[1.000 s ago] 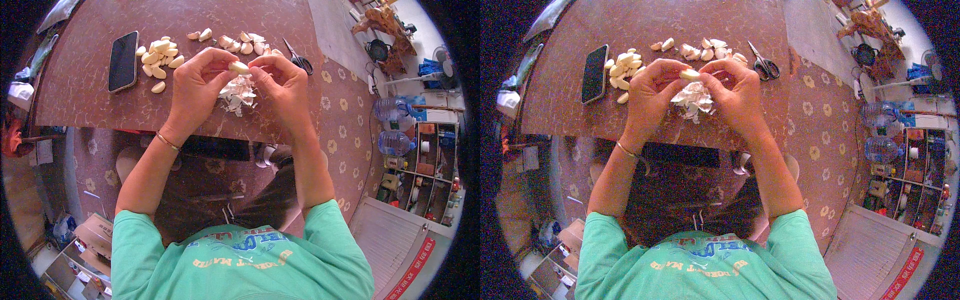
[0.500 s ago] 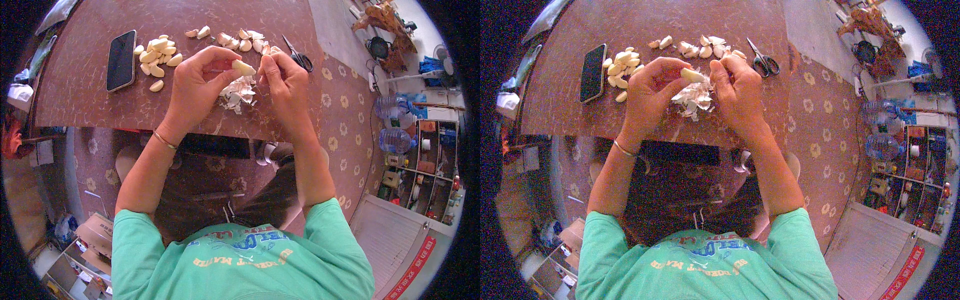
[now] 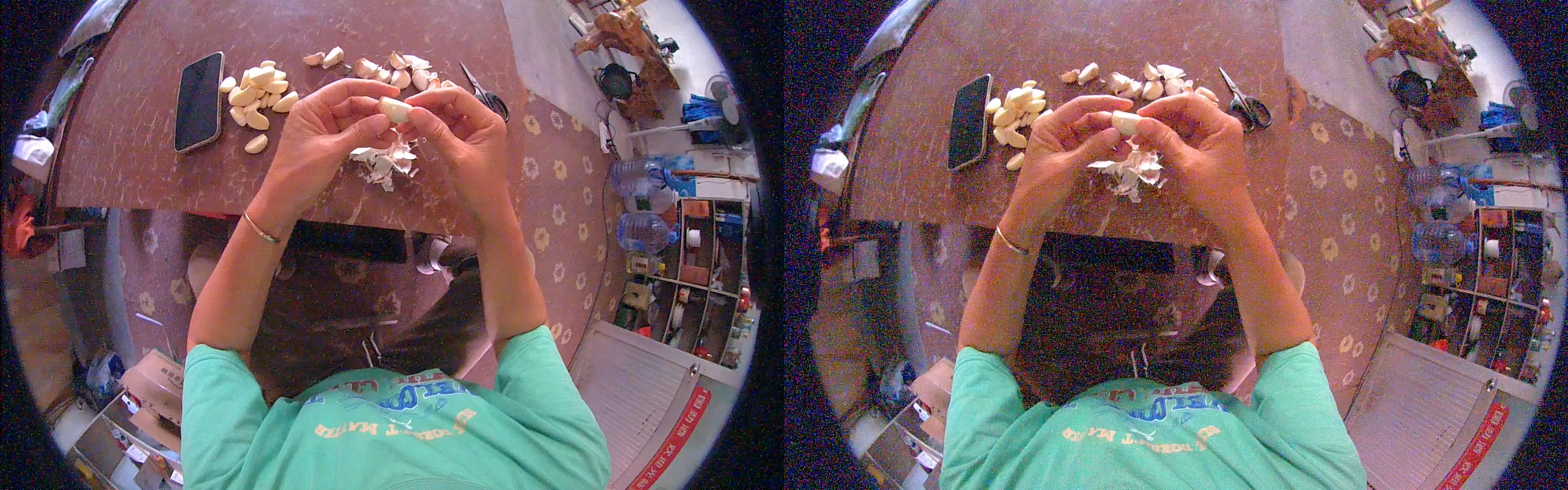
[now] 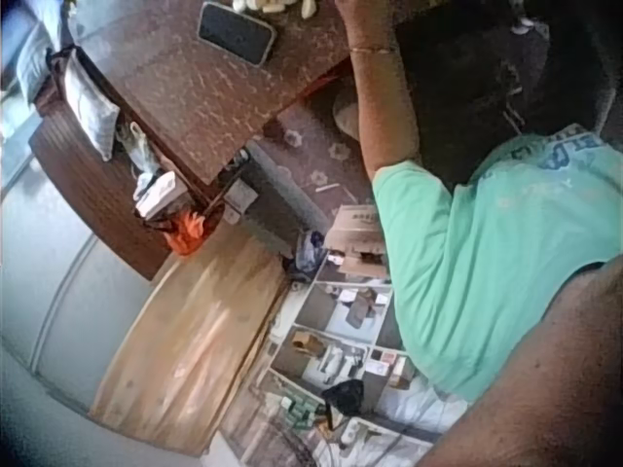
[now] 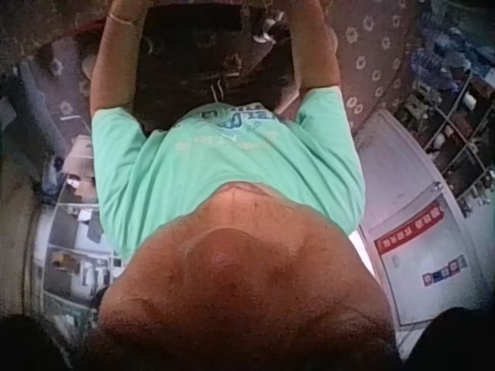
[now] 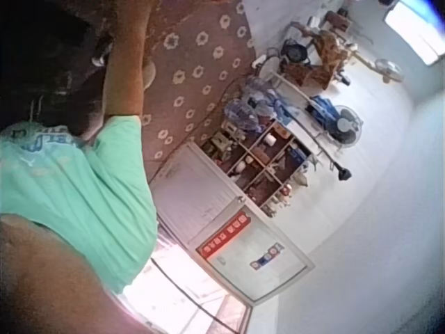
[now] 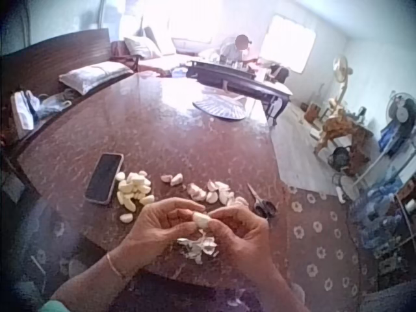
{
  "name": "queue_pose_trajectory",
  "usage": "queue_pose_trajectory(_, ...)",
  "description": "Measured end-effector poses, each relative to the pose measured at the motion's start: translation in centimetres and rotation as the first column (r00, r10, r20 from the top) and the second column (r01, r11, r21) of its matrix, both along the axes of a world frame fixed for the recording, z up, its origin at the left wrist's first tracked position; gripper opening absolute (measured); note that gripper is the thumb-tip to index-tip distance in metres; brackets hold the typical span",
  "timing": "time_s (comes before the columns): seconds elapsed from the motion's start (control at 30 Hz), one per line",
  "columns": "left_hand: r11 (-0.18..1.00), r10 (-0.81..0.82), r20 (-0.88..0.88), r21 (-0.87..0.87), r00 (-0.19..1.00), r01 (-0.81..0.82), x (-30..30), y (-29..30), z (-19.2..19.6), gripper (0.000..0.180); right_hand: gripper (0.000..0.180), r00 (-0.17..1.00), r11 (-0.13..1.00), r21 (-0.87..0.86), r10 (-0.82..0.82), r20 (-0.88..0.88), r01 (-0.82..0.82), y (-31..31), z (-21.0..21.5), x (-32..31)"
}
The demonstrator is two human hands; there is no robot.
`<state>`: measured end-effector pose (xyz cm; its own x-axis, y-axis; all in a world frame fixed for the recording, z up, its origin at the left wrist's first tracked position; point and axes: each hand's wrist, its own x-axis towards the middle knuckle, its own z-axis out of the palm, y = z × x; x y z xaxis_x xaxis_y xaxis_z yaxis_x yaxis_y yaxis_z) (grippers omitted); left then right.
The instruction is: The person peels garlic cloves by hand, removing the papery skins and placing the peeled cloves on the table. The person handles each clove individually, separating the skins and discarding them.
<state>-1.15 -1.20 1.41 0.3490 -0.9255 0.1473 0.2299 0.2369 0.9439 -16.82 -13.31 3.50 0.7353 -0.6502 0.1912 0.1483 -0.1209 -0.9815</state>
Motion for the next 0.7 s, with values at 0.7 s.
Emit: queue_pose_trajectory(0.7, 0.999, -0.030, -0.144, 0.033, 0.989, 0.035, 0.13, 0.08, -0.89, 0.033, 0.019, 0.996, 0.956, -0.294, -0.036, -0.079, 0.012, -0.01, -0.29, -0.15)
